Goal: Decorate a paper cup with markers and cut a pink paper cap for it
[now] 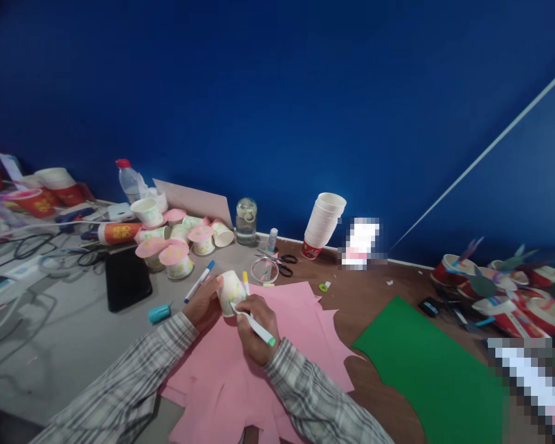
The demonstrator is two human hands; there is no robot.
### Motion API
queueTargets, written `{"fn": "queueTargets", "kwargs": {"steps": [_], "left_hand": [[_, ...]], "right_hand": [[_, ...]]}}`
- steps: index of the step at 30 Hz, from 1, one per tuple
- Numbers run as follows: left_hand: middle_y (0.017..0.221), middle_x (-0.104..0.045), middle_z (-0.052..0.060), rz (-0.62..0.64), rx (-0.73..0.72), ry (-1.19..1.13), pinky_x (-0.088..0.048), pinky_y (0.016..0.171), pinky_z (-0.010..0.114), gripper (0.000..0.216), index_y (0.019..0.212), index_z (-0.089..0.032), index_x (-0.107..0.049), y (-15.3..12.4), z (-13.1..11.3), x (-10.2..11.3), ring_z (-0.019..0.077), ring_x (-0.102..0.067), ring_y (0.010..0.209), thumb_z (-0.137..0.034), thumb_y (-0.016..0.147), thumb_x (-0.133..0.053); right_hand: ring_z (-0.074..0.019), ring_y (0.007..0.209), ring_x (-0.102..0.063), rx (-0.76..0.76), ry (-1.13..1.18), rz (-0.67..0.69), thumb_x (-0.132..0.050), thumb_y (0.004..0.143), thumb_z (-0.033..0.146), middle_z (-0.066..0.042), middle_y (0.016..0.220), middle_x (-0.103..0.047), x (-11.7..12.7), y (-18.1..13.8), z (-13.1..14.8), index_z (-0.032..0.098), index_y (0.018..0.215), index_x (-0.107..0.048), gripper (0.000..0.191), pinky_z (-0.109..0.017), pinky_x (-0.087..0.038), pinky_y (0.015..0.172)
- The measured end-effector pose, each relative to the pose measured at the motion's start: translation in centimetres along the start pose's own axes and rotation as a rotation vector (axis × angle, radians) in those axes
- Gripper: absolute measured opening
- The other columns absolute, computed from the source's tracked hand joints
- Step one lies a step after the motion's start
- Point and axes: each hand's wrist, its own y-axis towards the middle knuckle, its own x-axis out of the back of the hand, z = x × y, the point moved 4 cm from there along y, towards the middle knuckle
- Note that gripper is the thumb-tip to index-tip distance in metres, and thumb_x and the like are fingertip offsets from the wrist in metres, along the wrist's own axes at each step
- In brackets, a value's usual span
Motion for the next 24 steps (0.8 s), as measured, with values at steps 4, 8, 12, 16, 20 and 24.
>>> {"fn": "queueTargets", "kwargs": {"steps": [4,8,12,16,20,24], "left_hand": [[0.066,-0.059,0.001,-0.004,-0.001,0.002,-0.044,0.059,0.031,0.029,0.079,-0.016,-0.06,-0.08,-0.08,-0.12,0.0189,-0.056,0.063,-0.036,0.06,-0.07],[0.069,-0.061,0.002,-0.01,0.009,0.003,-0.044,0.059,0.031,0.031,0.082,-0.016,-0.06,-0.17,-0.15,-0.18,0.0191,-0.056,0.063,-0.035,0.06,-0.07],[0.069,-0.061,0.001,-0.005,0.007,0.009,-0.045,0.06,0.032,0.032,0.082,-0.016,-0.06,-0.11,-0.15,-0.14,0.0193,-0.056,0.064,-0.035,0.059,-0.07],[0.07,-0.06,0.001,-0.002,0.005,0.012,-0.045,0.06,0.032,0.033,0.084,-0.017,-0.059,0.03,-0.02,-0.02,0.0193,-0.056,0.064,-0.036,0.059,-0.07],[0.069,-0.06,0.002,-0.007,0.008,0.016,-0.045,0.06,0.032,0.037,0.085,-0.016,-0.06,0.11,0.14,0.14,0.0193,-0.056,0.063,-0.037,0.057,-0.072],[0.069,-0.06,0.002,-0.017,0.005,0.019,-0.045,0.059,0.032,0.038,0.085,-0.016,-0.06,0.12,0.13,0.18,0.0191,-0.056,0.063,-0.037,0.056,-0.073]], "right_hand": [[-0.0224,0.072,-0.061,0.026,-0.005,0.004,-0.05,0.074,0.018,-0.003,0.071,-0.062,0.02,0.08,0.2,0.021,0.079,-0.063,0.014,-0.033,-0.049,0.065],[-0.0229,0.071,-0.061,-0.012,0.019,0.003,-0.052,0.075,0.019,-0.004,0.074,-0.063,-0.06,0.05,-0.03,0.021,0.082,-0.063,0.014,-0.033,-0.049,0.063],[-0.0224,0.071,-0.061,0.003,0.02,0.003,-0.052,0.074,0.017,-0.004,0.073,-0.062,0.01,0.04,0.04,0.02,0.082,-0.063,0.014,-0.034,-0.049,0.064],[-0.0216,0.069,-0.062,0.01,0.045,-0.013,-0.052,0.074,0.016,-0.004,0.075,-0.063,0.13,0.08,-0.01,0.02,0.08,-0.063,0.014,-0.033,-0.05,0.062],[-0.0223,0.071,-0.062,-0.011,0.033,-0.005,-0.053,0.074,0.018,-0.004,0.075,-0.063,-0.02,0.07,-0.25,0.02,0.082,-0.063,0.014,-0.034,-0.05,0.063],[-0.022,0.07,-0.062,-0.014,0.022,0.0,-0.052,0.074,0.018,-0.004,0.074,-0.063,0.03,0.07,-0.2,0.019,0.082,-0.063,0.013,-0.033,-0.05,0.063]]}}
